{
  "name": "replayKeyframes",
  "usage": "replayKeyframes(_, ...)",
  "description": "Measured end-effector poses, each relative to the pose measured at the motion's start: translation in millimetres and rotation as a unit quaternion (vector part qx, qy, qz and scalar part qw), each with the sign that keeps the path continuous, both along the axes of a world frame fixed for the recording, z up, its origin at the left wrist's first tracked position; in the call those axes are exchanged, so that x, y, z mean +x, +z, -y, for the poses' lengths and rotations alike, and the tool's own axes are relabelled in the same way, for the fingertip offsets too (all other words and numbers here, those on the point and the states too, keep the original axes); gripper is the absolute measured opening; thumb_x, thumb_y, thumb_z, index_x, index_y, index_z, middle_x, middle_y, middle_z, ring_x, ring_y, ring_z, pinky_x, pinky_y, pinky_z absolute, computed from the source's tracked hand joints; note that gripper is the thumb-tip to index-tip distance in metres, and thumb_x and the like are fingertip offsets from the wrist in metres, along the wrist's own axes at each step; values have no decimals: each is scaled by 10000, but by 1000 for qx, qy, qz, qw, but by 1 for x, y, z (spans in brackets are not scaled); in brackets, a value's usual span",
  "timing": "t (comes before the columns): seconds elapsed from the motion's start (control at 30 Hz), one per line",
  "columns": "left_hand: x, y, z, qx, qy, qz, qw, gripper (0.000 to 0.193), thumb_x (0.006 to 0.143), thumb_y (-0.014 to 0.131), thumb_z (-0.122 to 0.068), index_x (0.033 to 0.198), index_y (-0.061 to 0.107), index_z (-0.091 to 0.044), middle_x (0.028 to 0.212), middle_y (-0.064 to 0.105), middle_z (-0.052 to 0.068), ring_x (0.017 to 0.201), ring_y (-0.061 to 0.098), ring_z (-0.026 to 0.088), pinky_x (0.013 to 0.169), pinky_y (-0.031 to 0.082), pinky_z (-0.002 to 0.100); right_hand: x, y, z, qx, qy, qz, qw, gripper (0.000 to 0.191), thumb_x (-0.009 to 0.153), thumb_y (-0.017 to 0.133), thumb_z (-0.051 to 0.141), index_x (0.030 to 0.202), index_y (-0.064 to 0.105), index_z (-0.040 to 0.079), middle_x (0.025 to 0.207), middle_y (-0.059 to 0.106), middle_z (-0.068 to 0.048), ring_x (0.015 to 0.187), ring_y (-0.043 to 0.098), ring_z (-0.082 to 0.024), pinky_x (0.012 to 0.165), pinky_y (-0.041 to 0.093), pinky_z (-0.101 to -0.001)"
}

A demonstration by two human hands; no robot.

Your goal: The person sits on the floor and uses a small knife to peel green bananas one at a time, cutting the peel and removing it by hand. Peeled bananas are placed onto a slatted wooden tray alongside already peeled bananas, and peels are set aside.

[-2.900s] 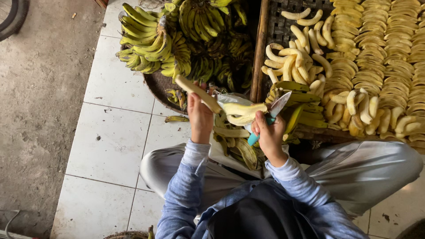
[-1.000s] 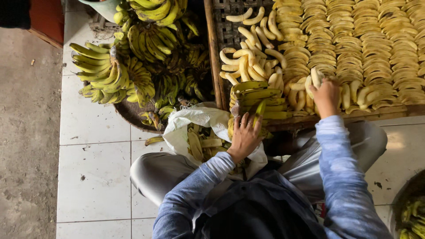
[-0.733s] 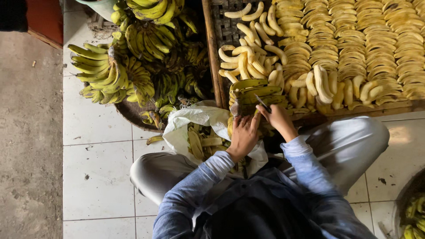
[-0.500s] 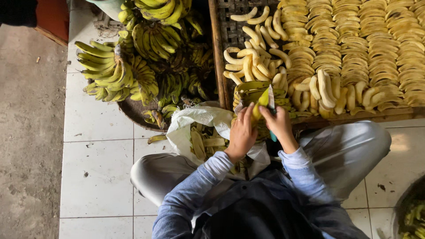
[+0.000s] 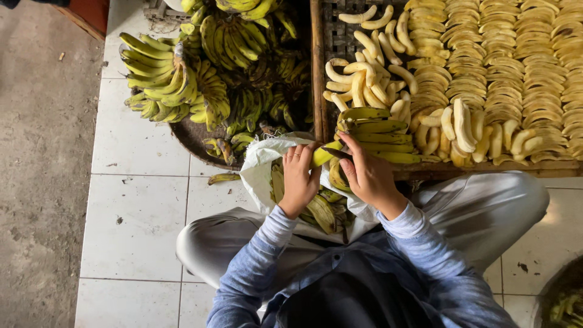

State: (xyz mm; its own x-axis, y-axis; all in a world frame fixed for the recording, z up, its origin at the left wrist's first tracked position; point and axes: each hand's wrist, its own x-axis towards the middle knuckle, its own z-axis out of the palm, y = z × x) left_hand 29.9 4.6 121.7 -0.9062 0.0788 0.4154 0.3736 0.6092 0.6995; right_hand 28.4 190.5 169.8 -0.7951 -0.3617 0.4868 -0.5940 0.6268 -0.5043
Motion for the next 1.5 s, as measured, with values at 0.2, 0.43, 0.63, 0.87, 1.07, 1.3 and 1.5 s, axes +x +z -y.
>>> replayKeyframes(0.2, -6, -10, 24, 30, -51, -46, 997, 485, 776, 772, -150, 1207, 579, -38, 1052, 619, 97, 943, 583, 312, 856, 410, 447, 2, 2, 13, -39, 4, 77, 996, 367, 1069, 556, 199, 1367, 475, 0, 941, 681, -147, 778, 686, -340, 669, 531, -426)
replayKeyframes(0.43, -14, -33, 40, -16, -66, -228, 971, 548, 778, 936, -177, 1188, 593, -59, 1154, 641, 80, 930, 687, 246, 743, 546, 365, 8, 9, 3, -170, 95, 313, 930, 242, 1111, 483, 238, 1268, 464, 55, 737, 506, -58, 609, 471, -173, 569, 392, -302)
replayKeyframes(0.63, -7, -23, 43, 17, -63, -326, 943, 504, 776, 903, -208, 1175, 651, -32, 1142, 617, 86, 1024, 631, 313, 923, 547, 470, 10, 20, 5, -367, 181, 516, 753, 250, 1111, 392, 266, 1278, 411, 81, 808, 509, -35, 608, 392, -71, 503, 313, -216)
replayKeyframes(0.87, -1, -30, 42, 65, -64, -347, 934, 437, 813, 818, -203, 1160, 615, -32, 1117, 628, 101, 1018, 608, 298, 938, 527, 504, 15, 26, 5, -440, 176, 627, 618, 363, 1068, 398, 364, 1337, 480, 135, 627, 396, 8, 444, 322, -56, 393, 275, -208)
replayKeyframes(1.07, 5, -38, 33, 245, -1, -413, 877, 396, 919, 747, -304, 1170, 543, -76, 1082, 544, 80, 989, 612, 223, 901, 580, 441, 3, -49, 10, -476, 158, 662, 556, 380, 1154, 424, 389, 1063, 521, 33, 613, 383, 44, 422, 327, -42, 344, 243, -225)
replayKeyframes(1.3, 1, -10, 74, 412, 117, -230, 874, 442, 1076, 512, -447, 1301, 547, -67, 1312, 575, 109, 984, 632, 183, 841, 616, 364, 18, -139, 41, -183, 119, 377, 900, 372, 1142, 432, 409, 1115, 507, 46, 794, 486, 64, 549, 508, -75, 463, 421, -227)
replayKeyframes(1.5, -9, -11, 50, 444, 51, 39, 894, 501, 1097, 439, -387, 1445, 432, -27, 1296, 547, 103, 1010, 604, 160, 794, 571, 303, 2, -88, 62, -164, -19, 266, 950, 261, 1022, 653, 195, 1231, 627, 41, 720, 618, 12, 536, 524, -81, 484, 385, -259)
